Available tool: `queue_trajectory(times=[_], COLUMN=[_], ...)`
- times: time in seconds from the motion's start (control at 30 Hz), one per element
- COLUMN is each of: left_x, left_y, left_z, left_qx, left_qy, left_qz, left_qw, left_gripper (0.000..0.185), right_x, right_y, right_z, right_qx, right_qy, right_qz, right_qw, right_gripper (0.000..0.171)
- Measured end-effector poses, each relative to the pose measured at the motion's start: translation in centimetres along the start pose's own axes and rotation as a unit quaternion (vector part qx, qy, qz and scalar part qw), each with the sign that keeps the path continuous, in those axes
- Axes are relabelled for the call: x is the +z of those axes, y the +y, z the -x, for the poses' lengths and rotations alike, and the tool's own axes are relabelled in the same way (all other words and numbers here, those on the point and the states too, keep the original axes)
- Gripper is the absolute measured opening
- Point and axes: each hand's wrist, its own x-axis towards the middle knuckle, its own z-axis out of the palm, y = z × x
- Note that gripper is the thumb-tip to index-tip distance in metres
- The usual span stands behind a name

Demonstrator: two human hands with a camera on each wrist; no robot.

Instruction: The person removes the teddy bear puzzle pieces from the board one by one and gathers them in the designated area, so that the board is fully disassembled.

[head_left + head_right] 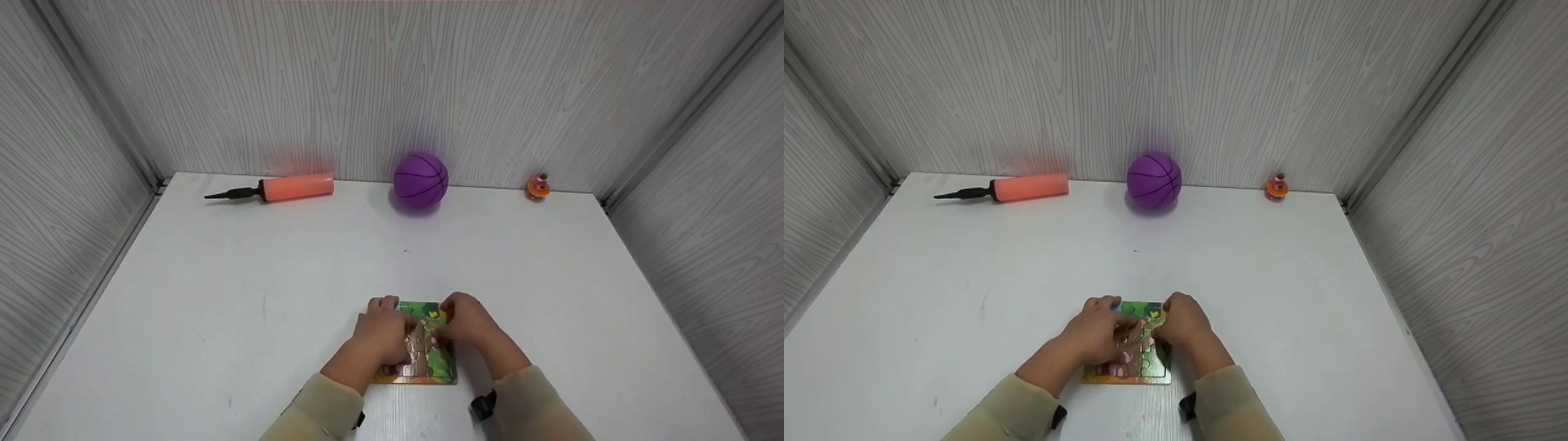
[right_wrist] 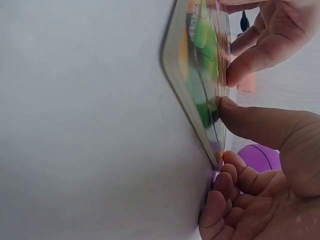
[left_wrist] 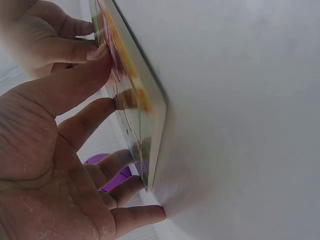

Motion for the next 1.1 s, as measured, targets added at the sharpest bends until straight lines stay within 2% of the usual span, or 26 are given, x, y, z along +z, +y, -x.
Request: queue_trajectory(times=[0.27, 0.57, 0.9, 1.1], left_x=[-0.1, 0.2, 0.3, 0.2], left_y=[0.1, 0.0, -0.2, -0.2], left_z=[0.1, 0.0, -0.2, -0.1], left_qx=[-0.004, 0.000, 0.001, 0.002], left_qy=[-0.001, -0.006, -0.004, -0.004], left_qz=[0.008, 0.002, 0.001, 0.003], left_qw=[1.0000, 1.0000, 1.0000, 1.0000], left_gripper=[0.057, 0.052, 0.051, 0.057], right_x=[-0.2, -0.2, -0.6, -0.6], right_y=[-0.5, -0.2, -0.1, 0.6], right_z=[-0.4, 0.0, 0.0, -0.1], right_qx=[0.021, 0.008, -0.007, -0.031], right_qy=[-0.009, 0.001, 0.028, 0.018], right_qz=[-0.015, -0.032, -0.039, -0.054], right_qw=[1.000, 0.999, 0.999, 0.998], right_gripper=[0.050, 0.048, 0.014, 0.023])
